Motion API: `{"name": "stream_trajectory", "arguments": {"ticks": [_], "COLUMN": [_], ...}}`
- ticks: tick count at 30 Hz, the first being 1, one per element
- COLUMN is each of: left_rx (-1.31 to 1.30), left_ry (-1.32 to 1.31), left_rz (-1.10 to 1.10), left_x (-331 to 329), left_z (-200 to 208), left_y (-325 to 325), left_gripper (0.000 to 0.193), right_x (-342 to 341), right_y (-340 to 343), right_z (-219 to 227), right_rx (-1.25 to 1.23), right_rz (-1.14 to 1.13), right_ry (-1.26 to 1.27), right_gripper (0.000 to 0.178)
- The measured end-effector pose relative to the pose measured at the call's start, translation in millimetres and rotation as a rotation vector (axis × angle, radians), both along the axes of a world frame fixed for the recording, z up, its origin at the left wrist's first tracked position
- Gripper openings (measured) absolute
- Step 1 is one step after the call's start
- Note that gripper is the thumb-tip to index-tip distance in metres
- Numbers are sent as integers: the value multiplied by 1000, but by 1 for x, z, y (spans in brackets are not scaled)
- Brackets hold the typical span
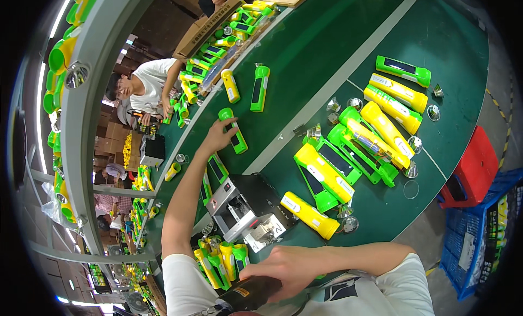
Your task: The person assembles flashlights by holding the casings together, driving screws into them using an electric screwdriver, and setting the flashlights on the workbench.
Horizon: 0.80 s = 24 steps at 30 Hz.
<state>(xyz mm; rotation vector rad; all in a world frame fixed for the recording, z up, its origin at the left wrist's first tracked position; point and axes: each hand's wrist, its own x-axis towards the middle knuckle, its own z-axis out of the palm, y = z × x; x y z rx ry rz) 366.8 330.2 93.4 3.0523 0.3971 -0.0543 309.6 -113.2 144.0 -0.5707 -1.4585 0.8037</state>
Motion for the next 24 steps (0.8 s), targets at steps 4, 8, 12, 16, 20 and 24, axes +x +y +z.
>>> {"name": "stream_trajectory", "arguments": {"ticks": [4,8,12,16,20,24], "left_rx": [-408,57,-213,-119,-83,-118], "left_ry": [-52,89,156,-84,-303,-337], "left_rz": [173,320,673,659,621,765], "left_x": [7,-62,-100,-141,-205,-286], "left_z": [45,49,24,23,83,121], "left_y": [-35,-28,-48,-37,-72,-167], "left_gripper": [66,88,115,105,80,69], "right_x": [6,-3,-9,-13,-6,-3], "right_y": [4,1,-5,-5,-1,-3], "right_z": [-10,-7,-4,-6,-12,-1], "right_rx": [-41,-46,15,41,34,66], "right_rz": [-31,6,-9,-40,-108,-70], "right_ry": [16,-15,12,57,83,53], "right_gripper": [71,70,66,56,51,57]}}
